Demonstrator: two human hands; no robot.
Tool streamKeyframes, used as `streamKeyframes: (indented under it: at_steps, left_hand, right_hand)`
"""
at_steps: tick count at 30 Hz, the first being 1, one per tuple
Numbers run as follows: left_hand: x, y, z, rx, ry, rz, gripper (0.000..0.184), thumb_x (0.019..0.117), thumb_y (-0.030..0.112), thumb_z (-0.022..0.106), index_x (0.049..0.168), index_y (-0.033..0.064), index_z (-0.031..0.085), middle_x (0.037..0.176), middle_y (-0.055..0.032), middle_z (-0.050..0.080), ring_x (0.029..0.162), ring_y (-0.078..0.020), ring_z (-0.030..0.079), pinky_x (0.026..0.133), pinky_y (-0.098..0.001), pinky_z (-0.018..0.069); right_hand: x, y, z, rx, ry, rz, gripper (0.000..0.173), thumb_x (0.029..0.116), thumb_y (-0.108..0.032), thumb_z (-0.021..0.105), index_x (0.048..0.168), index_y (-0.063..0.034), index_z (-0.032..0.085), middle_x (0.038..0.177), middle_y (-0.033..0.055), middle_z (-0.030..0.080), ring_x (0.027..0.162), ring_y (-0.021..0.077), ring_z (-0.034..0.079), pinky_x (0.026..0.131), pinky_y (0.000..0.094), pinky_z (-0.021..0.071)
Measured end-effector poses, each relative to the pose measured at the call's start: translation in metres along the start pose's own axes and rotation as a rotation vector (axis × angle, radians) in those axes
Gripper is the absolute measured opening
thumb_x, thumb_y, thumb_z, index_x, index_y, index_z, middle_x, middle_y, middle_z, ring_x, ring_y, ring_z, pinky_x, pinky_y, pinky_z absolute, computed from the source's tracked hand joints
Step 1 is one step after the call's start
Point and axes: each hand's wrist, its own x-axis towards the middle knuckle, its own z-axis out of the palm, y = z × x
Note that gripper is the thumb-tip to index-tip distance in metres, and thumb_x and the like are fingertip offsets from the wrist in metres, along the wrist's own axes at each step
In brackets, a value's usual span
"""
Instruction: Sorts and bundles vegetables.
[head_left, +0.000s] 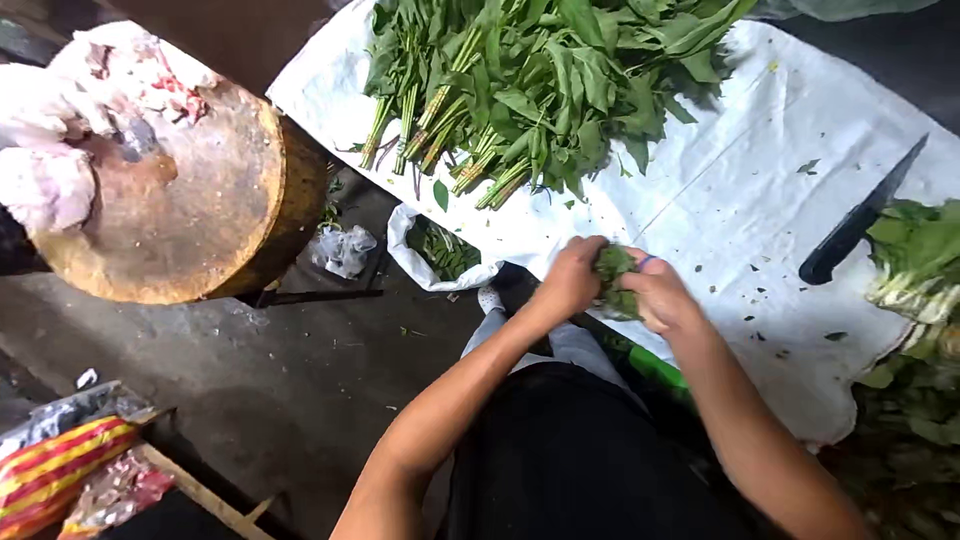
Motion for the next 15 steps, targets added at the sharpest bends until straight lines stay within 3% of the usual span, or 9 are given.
streamKeyframes:
  at_steps: [3,6,9,10,12,13,15]
  left_hand:
    - [-0.061,-0.041,-0.06,0.03,0.114,-0.161,0.047,0.091,0.002,0.069,0.137,0.0084,0.062,0.132,-0.0132,0.065,0.117,-0.0241,0.066,0.1,-0.047,0.056]
    - [-0.104,-0.098,-0.106,0.051,0.236,-0.32,0.05,0.0881,-0.001,0.07,0.137,-0.0002,0.06,0.127,-0.019,0.066,0.108,-0.0242,0.069,0.094,-0.043,0.0586]
    - [-0.104,-0.165,-0.139,0.081,0.278,-0.386,0.051,0.0866,-0.003,0.071,0.135,-0.0053,0.058,0.124,-0.023,0.067,0.106,-0.026,0.069,0.093,-0.0426,0.0579]
    - [-0.101,-0.189,-0.146,0.127,0.25,-0.409,0.052,0.0877,0.0,0.071,0.137,-0.0053,0.056,0.127,-0.0236,0.065,0.11,-0.0278,0.068,0.096,-0.0441,0.0567]
    - [-0.083,-0.223,-0.162,0.267,0.171,-0.451,0.056,0.091,0.002,0.067,0.145,-0.0034,0.052,0.142,-0.0267,0.057,0.13,-0.0368,0.058,0.109,-0.0525,0.0464]
    - [-0.076,-0.23,-0.168,0.308,0.154,-0.462,0.056,0.0923,0.002,0.065,0.147,-0.0022,0.051,0.146,-0.027,0.053,0.134,-0.0389,0.055,0.112,-0.0548,0.0442]
    - [-0.07,-0.228,-0.175,0.345,0.149,-0.46,0.053,0.0942,0.003,0.062,0.147,-0.0003,0.051,0.148,-0.0263,0.051,0.128,-0.0385,0.06,0.107,-0.0536,0.0495]
  right_hand:
    - [0.0,0.008,0.082,0.026,-0.165,0.055,0.049,0.0833,0.011,0.06,0.13,-0.0021,0.062,0.116,0.0134,0.069,0.098,0.0181,0.068,0.084,0.0393,0.0594]
    - [0.026,0.033,0.16,-0.094,-0.345,0.089,0.051,0.0867,0.003,0.061,0.138,-0.0021,0.06,0.13,0.0176,0.066,0.116,0.0246,0.065,0.098,0.0464,0.0545]
    - [0.074,0.055,0.223,-0.297,-0.405,0.001,0.054,0.0908,-0.001,0.064,0.144,-0.0013,0.054,0.138,0.022,0.06,0.129,0.0322,0.058,0.108,0.053,0.047]
    - [0.082,0.062,0.236,-0.407,-0.409,-0.031,0.061,0.0916,-0.005,0.065,0.149,0.0,0.047,0.145,0.0227,0.055,0.135,0.0335,0.053,0.112,0.0532,0.0432]
    - [0.082,0.055,0.243,-0.581,-0.403,-0.083,0.07,0.0944,-0.013,0.065,0.156,0.0027,0.036,0.157,0.0212,0.043,0.145,0.0326,0.042,0.12,0.0509,0.0354]
    - [0.071,0.045,0.236,-0.605,-0.397,-0.109,0.064,0.0967,-0.014,0.062,0.155,0.0019,0.039,0.157,0.0202,0.044,0.145,0.0312,0.043,0.12,0.0493,0.0354]
    - [0.033,0.024,0.203,-0.56,-0.37,-0.154,0.045,0.1016,-0.013,0.054,0.145,-0.0021,0.055,0.142,0.0178,0.06,0.131,0.0275,0.057,0.113,0.0461,0.0439]
